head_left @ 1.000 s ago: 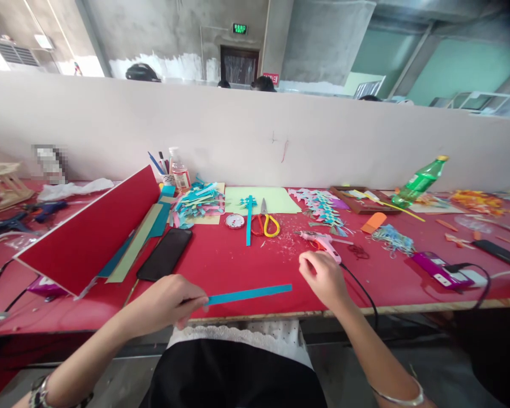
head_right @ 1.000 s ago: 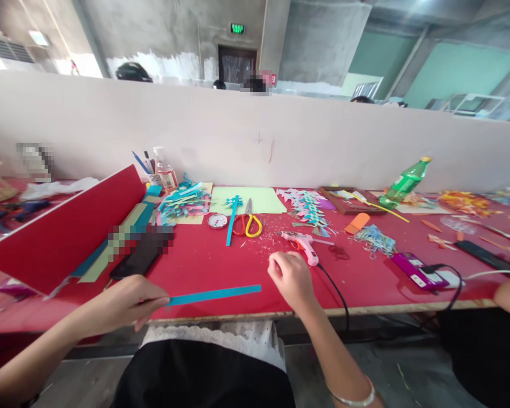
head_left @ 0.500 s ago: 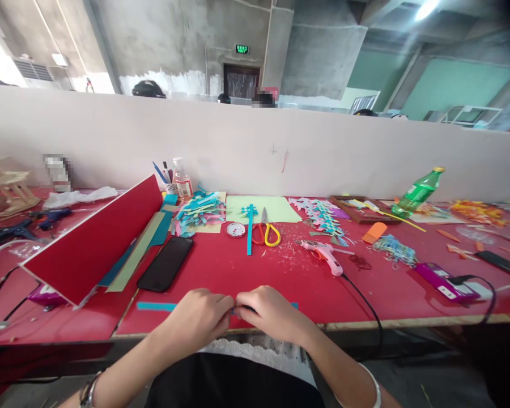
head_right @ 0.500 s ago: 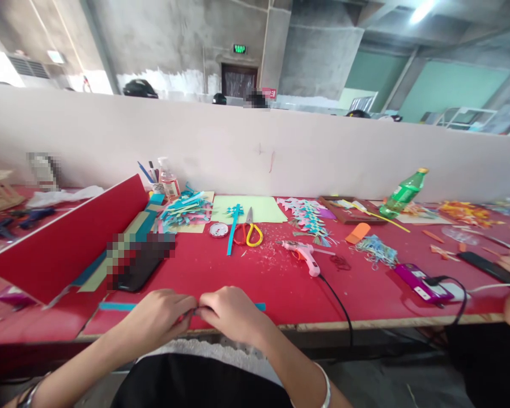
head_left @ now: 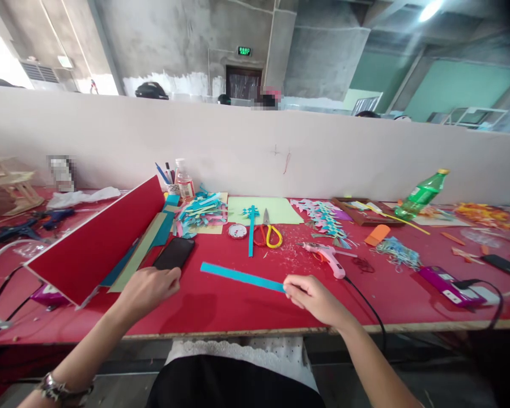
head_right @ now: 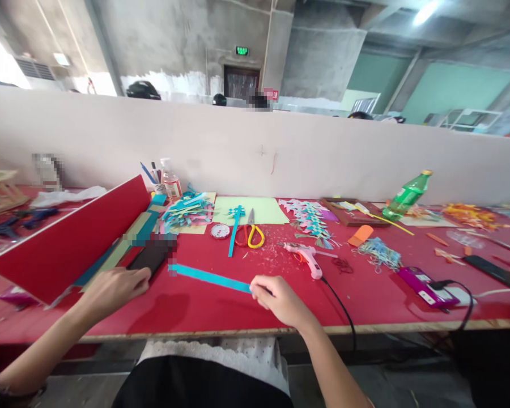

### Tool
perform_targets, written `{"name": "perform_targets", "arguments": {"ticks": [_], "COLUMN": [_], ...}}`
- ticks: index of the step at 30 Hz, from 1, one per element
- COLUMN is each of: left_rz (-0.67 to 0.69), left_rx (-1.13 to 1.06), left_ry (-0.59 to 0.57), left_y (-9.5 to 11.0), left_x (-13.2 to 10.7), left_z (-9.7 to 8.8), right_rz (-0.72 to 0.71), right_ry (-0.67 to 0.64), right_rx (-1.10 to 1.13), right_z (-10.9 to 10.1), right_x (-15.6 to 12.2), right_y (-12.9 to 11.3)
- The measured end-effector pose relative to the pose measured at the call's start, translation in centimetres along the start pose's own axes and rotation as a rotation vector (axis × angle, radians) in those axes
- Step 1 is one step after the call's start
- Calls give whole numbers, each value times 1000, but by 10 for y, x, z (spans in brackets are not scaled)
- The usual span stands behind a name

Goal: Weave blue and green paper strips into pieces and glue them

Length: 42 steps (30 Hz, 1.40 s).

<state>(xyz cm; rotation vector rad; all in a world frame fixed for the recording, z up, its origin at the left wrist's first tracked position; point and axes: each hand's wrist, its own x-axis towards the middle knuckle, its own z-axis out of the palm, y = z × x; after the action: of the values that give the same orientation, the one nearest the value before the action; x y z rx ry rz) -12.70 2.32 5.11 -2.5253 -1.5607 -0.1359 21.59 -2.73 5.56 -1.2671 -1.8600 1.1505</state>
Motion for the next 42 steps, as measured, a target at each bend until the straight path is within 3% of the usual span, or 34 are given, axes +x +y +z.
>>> {"name": "perform_targets", "arguments": {"ticks": [3,7,9,10,13,17,22,29,34,36,39,42], "left_rz": [-123,34,46,-15,-147,-118,-74,-2,-33,-53,-141,-159], "left_rx": [-431,-1291,-1489,-1527,-1537,-1489,-1376,-1252,-1267,-1236,-1191,-1198], "left_ry": [-51,-106,-74,-18,87,50,-20,-50,-46,39,270,294], "left_y": [9,51,68,74,81,79,88,102,95,93,91,90], "left_x": [2,10,18,23,36,50,60,76,97,109,129,145], "left_z": [2,-3,-9,-13,-22,-19,-3,7,22,28,38,48], "right_rz": [6,22,53,66,129,61,-98,-224,-128,-104,-81,-51], "right_ry": [63,-8,-77,-102,-192,-243,166,285,184,165,154,167], "right_rx": [210,494,600,640,698,616,240,-69,194,260,307,382], "right_z": [7,46,68,77,91,80,51,30,20,18,20,23], "right_x": [3,14,17,18,17,19,47,103,131,140,152,159], "right_y": [8,15,18,19,20,14,-7,-29,-9,-1,10,22]}}
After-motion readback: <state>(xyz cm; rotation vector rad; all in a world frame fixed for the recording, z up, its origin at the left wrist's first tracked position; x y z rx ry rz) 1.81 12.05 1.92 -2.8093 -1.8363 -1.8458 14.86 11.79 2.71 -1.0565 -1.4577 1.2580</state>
